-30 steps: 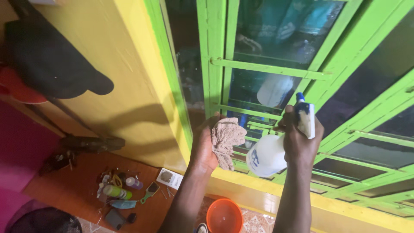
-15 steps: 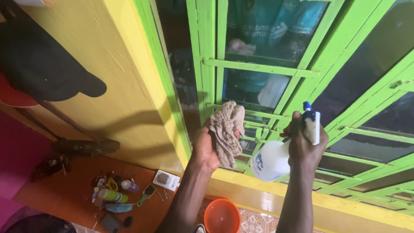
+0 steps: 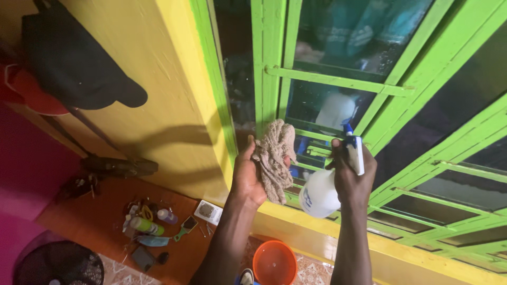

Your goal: The person sprays a cleaning solution from a bottle onto the glass panes of a window and then wipes the glass with a cloth.

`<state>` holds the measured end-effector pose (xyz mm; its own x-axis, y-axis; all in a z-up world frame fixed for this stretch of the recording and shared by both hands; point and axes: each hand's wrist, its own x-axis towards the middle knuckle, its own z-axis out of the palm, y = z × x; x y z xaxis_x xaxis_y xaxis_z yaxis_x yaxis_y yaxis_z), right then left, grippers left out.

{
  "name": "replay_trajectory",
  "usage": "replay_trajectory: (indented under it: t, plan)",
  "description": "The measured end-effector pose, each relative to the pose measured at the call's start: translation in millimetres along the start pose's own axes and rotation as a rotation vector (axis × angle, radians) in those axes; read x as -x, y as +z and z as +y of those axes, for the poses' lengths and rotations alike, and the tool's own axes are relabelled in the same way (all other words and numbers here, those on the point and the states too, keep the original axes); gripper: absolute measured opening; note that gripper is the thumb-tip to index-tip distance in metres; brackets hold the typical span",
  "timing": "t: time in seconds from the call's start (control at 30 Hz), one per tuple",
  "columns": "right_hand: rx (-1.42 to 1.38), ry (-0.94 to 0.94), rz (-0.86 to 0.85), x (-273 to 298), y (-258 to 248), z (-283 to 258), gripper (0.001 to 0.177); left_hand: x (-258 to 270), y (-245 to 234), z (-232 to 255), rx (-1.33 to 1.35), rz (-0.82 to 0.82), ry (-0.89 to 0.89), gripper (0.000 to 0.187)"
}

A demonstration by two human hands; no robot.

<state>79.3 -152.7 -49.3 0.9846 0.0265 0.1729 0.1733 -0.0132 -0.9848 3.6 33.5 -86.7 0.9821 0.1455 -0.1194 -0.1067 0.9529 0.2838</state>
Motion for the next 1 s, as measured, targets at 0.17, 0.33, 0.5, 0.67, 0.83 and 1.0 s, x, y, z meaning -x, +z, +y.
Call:
replay_trajectory:
  t: [0.17,0.33,0.5,0.67,0.83,1.0]
  plan:
    - [-0.099,-0.213,-0.203,0.7,14.2,7.0,0.015,7.9,-1.3,12.1,-0.011,-0.031,0.058,0.061]
    - [0.035,0.060,-0.197,1.2,26.9,17.2,0.021,15.7,-3.4,21.4,-0.027,0.048,0.121,0.057]
    - [-0.022,-0.009,-0.289,5.4,29.1,24.1,0.022,18.3,-4.7,27.6,0.017,0.008,0.134,0.054]
    - [0.006,0.038,-0.208,3.5,24.9,36.5,0.026,19.2,-4.4,25.8,0.000,0.068,0.130,0.054]
    - [-0.068,0.021,-0.162,-3.6,3.8,39.3,0.030,13.1,-8.1,20.6,0.018,0.002,0.107,0.054]
    - [-0.171,-0.149,-0.200,-2.3,-10.7,49.2,0.025,7.8,-7.9,10.7,0.009,-0.045,0.035,0.055]
